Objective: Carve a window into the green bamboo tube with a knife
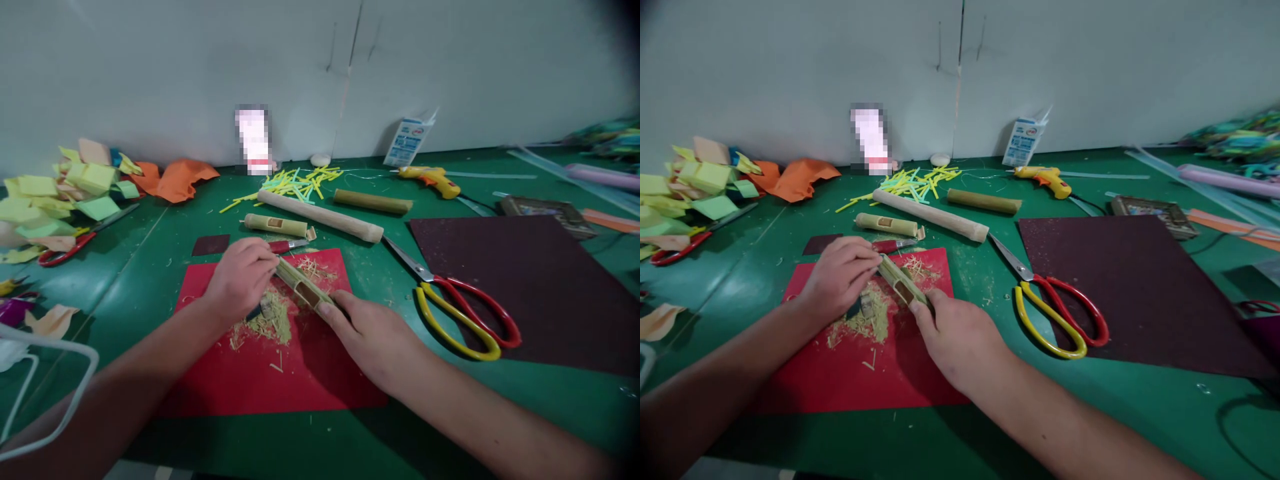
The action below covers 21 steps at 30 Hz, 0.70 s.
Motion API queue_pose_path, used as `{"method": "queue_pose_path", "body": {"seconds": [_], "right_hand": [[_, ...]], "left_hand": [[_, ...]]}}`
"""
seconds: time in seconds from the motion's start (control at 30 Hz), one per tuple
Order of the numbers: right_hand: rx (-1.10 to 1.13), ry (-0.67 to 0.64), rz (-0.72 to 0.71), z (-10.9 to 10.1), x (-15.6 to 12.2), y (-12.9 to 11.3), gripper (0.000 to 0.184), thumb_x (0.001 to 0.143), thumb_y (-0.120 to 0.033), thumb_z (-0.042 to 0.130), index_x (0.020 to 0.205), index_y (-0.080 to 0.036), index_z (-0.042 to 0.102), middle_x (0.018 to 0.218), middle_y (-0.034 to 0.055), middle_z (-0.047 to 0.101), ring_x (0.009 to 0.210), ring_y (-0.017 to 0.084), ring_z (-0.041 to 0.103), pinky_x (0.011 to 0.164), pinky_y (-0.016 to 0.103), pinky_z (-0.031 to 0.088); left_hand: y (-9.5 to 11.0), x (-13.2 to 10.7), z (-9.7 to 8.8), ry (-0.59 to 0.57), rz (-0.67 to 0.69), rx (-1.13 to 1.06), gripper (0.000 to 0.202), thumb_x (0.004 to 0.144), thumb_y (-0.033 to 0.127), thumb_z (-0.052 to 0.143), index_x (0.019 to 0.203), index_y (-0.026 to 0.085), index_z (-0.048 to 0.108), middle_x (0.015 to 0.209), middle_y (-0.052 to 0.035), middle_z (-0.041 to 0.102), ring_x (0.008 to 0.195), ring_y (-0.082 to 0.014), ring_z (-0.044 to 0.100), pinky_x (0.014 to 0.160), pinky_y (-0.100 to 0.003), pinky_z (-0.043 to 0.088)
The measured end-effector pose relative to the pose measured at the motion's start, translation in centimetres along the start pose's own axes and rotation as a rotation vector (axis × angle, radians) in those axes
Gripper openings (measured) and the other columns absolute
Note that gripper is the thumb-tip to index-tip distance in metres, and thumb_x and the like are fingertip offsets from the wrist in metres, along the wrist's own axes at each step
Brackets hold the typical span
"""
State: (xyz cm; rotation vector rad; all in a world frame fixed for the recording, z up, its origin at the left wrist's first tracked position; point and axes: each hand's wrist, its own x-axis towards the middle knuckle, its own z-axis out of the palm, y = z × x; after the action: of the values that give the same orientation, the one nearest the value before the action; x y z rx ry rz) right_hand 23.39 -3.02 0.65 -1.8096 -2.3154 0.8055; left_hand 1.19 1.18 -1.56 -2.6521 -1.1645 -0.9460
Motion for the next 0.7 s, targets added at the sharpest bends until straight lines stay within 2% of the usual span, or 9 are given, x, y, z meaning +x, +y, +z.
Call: {"method": "queue_pose_path", "body": {"seconds": [0.1,0.13,0.2,0.3,0.37,0.43,0.5,0.57,0.7], "right_hand": [[-0.002,-0.005,-0.004,0.0,0.0,0.0,0.04,0.091,-0.046,0.027,0.097,-0.024,0.059,0.079,0.0038,0.067,0.069,0.019,0.061,0.054,0.027,0.033],[0.005,-0.006,-0.003,0.0,0.0,0.0,0.04,0.092,-0.046,0.027,0.098,-0.024,0.06,0.079,0.004,0.067,0.07,0.019,0.061,0.054,0.027,0.033],[0.03,-0.006,-0.003,0.0,0.1,0.0,0.041,0.092,-0.046,0.027,0.099,-0.024,0.06,0.08,0.0044,0.067,0.072,0.02,0.061,0.055,0.027,0.034],[0.051,-0.013,-0.01,-0.2,0.2,0.0,0.042,0.092,-0.047,0.026,0.097,-0.024,0.06,0.084,0.0049,0.068,0.075,0.02,0.061,0.056,0.027,0.035],[0.04,-0.023,-0.004,-0.3,0.3,0.0,0.042,0.091,-0.048,0.026,0.097,-0.023,0.06,0.086,0.0056,0.068,0.076,0.021,0.061,0.056,0.028,0.035],[0.025,-0.028,0.004,-0.3,0.3,0.0,0.042,0.091,-0.048,0.026,0.099,-0.023,0.06,0.086,0.006,0.068,0.076,0.022,0.061,0.056,0.028,0.035],[0.02,-0.031,0.007,-0.3,0.3,0.0,0.042,0.091,-0.048,0.026,0.1,-0.023,0.059,0.085,0.0058,0.068,0.075,0.022,0.061,0.056,0.028,0.034],[0.027,-0.031,0.0,-0.3,0.4,0.0,0.043,0.091,-0.049,0.026,0.1,-0.023,0.059,0.084,0.0056,0.067,0.075,0.022,0.061,0.056,0.028,0.034],[0.024,-0.021,-0.007,-0.2,0.3,0.0,0.042,0.092,-0.048,0.026,0.099,-0.023,0.059,0.084,0.0057,0.067,0.075,0.021,0.061,0.056,0.028,0.034]], "left_hand": [[0.0,0.2,-0.2,-0.027,-0.007,-0.067,0.017,0.084,0.016,0.054,0.096,0.015,0.066,0.091,-0.0072,0.065,0.097,-0.0205,0.054,0.088,-0.039,0.044],[-0.1,0.2,-0.4,-0.022,-0.05,-0.078,0.016,0.084,0.018,0.054,0.094,0.017,0.067,0.09,-0.0063,0.065,0.096,-0.0203,0.054,0.088,-0.038,0.044],[-0.3,0.2,-0.8,0.021,-0.225,-0.113,0.015,0.084,0.022,0.055,0.089,0.02,0.068,0.088,-0.0047,0.066,0.092,-0.0196,0.056,0.086,-0.037,0.044],[-0.6,0.1,-1.2,0.093,-0.611,-0.284,0.017,0.084,0.031,0.055,0.086,0.021,0.068,0.089,-0.0026,0.066,0.086,-0.018,0.059,0.081,-0.032,0.045],[-0.8,-0.1,-1.0,0.125,-0.812,-0.465,0.021,0.082,0.037,0.057,0.088,0.021,0.068,0.084,-0.0021,0.067,0.077,-0.0165,0.061,0.071,-0.028,0.048],[-0.9,-0.3,-0.7,0.141,-0.932,-0.636,0.026,0.078,0.04,0.06,0.091,0.019,0.068,0.076,-0.0024,0.066,0.065,-0.0137,0.059,0.059,-0.024,0.047],[-0.9,-0.3,-0.4,0.155,-0.977,-0.755,0.029,0.076,0.04,0.063,0.095,0.018,0.067,0.068,-0.0019,0.063,0.057,-0.0113,0.057,0.053,-0.021,0.045],[-0.9,-0.3,-0.3,0.149,-0.985,-0.82,0.031,0.076,0.038,0.064,0.099,0.018,0.066,0.064,-0.0013,0.061,0.056,-0.011,0.057,0.054,-0.021,0.046],[-0.6,-0.1,-0.5,0.1,-1.012,-0.884,0.029,0.076,0.035,0.064,0.098,0.017,0.065,0.067,-0.0031,0.064,0.057,-0.0113,0.058,0.056,-0.023,0.049]]}}
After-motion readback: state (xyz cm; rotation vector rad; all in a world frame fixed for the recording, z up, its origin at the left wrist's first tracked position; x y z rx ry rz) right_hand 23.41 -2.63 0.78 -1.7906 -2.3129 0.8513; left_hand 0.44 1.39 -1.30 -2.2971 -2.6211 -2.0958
